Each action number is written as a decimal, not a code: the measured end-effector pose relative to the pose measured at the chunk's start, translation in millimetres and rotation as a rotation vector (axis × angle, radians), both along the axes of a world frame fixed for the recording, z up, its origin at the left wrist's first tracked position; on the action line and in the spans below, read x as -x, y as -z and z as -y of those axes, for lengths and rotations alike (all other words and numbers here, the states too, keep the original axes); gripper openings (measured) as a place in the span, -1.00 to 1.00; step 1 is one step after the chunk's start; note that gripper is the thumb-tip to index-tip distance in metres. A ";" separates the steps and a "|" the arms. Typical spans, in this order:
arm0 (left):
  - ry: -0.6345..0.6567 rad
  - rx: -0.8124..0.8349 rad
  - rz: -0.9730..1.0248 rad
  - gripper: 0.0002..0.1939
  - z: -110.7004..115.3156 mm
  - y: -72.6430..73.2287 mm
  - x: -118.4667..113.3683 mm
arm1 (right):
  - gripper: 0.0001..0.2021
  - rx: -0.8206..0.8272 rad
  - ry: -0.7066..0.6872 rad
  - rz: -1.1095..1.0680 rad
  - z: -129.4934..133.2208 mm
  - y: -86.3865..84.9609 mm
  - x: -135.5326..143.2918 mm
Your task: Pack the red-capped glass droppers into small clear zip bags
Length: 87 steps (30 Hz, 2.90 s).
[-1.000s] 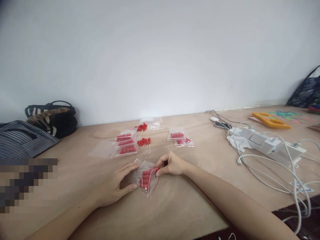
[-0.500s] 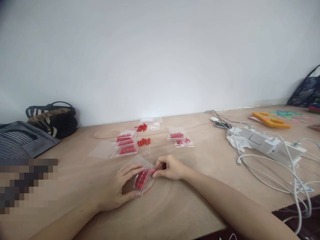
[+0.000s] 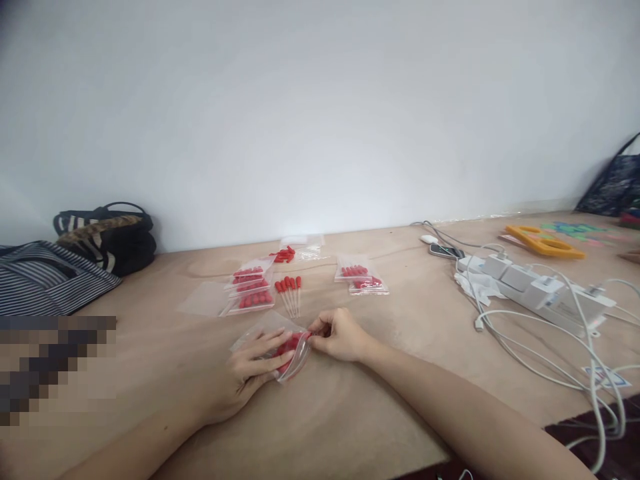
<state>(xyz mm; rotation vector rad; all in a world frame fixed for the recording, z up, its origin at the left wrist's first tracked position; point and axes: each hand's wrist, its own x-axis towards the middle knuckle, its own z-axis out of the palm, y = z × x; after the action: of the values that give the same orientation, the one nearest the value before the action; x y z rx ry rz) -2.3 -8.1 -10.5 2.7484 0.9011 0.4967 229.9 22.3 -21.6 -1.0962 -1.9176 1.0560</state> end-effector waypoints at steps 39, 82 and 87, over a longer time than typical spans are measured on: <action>-0.079 -0.034 0.114 -0.53 -1.0 0.5 -4.0 | -0.74 0.020 -0.048 0.038 -3.7 -5.4 2.4; -0.015 -0.206 0.374 -0.84 2.3 -7.1 -6.4 | -0.65 0.378 0.149 -0.740 -13.9 -2.0 -23.8; -0.015 -0.193 0.344 -0.85 1.6 -5.7 -7.0 | -0.66 0.214 0.362 -0.865 -35.5 12.2 -35.5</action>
<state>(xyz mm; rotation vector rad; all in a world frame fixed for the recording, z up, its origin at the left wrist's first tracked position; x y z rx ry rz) 4.7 -9.7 -4.8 2.6964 0.8237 1.0711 265.4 57.8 -33.8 -0.8407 -0.9066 1.2603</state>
